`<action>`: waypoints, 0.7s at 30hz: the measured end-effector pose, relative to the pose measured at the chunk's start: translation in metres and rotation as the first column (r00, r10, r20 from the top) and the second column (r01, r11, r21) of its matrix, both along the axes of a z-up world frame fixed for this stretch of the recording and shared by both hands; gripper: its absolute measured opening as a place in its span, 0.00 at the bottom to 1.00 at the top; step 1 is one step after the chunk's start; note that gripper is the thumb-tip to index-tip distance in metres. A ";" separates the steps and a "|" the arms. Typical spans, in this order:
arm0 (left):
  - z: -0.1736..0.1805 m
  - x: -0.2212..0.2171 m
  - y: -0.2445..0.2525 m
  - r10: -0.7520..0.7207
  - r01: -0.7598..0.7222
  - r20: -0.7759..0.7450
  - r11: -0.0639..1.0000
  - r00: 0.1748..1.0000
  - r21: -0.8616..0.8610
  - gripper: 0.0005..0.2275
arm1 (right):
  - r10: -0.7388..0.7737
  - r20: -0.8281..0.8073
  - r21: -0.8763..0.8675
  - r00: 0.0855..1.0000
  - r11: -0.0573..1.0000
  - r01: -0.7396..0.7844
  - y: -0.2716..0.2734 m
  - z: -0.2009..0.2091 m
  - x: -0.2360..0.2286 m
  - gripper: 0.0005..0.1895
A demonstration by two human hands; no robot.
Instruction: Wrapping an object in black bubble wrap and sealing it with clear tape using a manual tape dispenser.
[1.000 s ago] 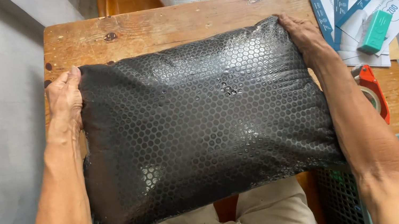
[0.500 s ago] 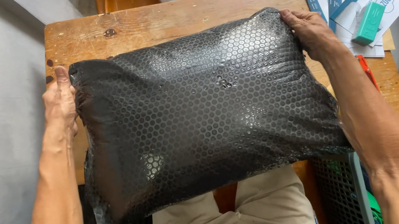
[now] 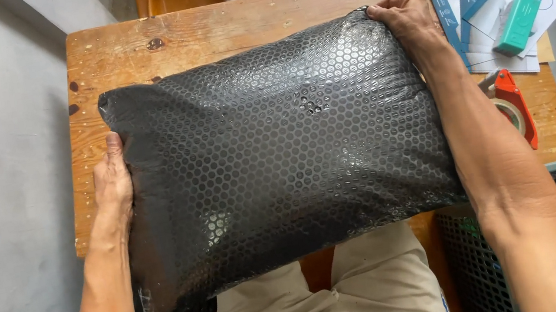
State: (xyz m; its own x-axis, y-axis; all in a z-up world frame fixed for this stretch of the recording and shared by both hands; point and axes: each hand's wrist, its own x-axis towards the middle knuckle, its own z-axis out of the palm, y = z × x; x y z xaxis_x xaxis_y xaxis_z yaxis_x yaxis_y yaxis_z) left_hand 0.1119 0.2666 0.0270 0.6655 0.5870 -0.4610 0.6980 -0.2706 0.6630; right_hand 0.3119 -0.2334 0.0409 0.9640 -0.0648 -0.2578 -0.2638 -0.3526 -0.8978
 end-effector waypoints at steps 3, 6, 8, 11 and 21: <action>-0.008 -0.001 0.000 -0.087 0.068 0.177 0.991 0.980 0.113 0.35 | -0.015 0.043 0.032 0.999 0.999 0.014 -0.006 -0.003 -0.007 0.07; 0.047 -0.019 -0.019 -0.025 0.024 0.033 0.999 0.999 0.030 0.52 | -0.070 -0.012 0.083 0.997 0.994 0.071 -0.008 0.023 -0.032 0.11; 0.036 -0.036 -0.002 -0.093 0.106 0.055 0.945 0.994 -0.309 0.54 | 0.115 -0.178 -0.213 0.977 0.965 -0.152 -0.015 0.053 -0.062 0.34; 0.086 -0.069 -0.050 -0.178 0.176 0.020 0.944 0.984 -0.279 0.51 | 0.002 -0.264 -0.208 0.964 0.976 -0.059 0.008 0.085 -0.124 0.54; 0.010 -0.079 -0.015 -0.355 0.338 0.102 0.929 0.929 0.148 0.42 | -0.036 0.018 -0.346 0.999 0.938 0.040 -0.046 -0.024 -0.122 0.50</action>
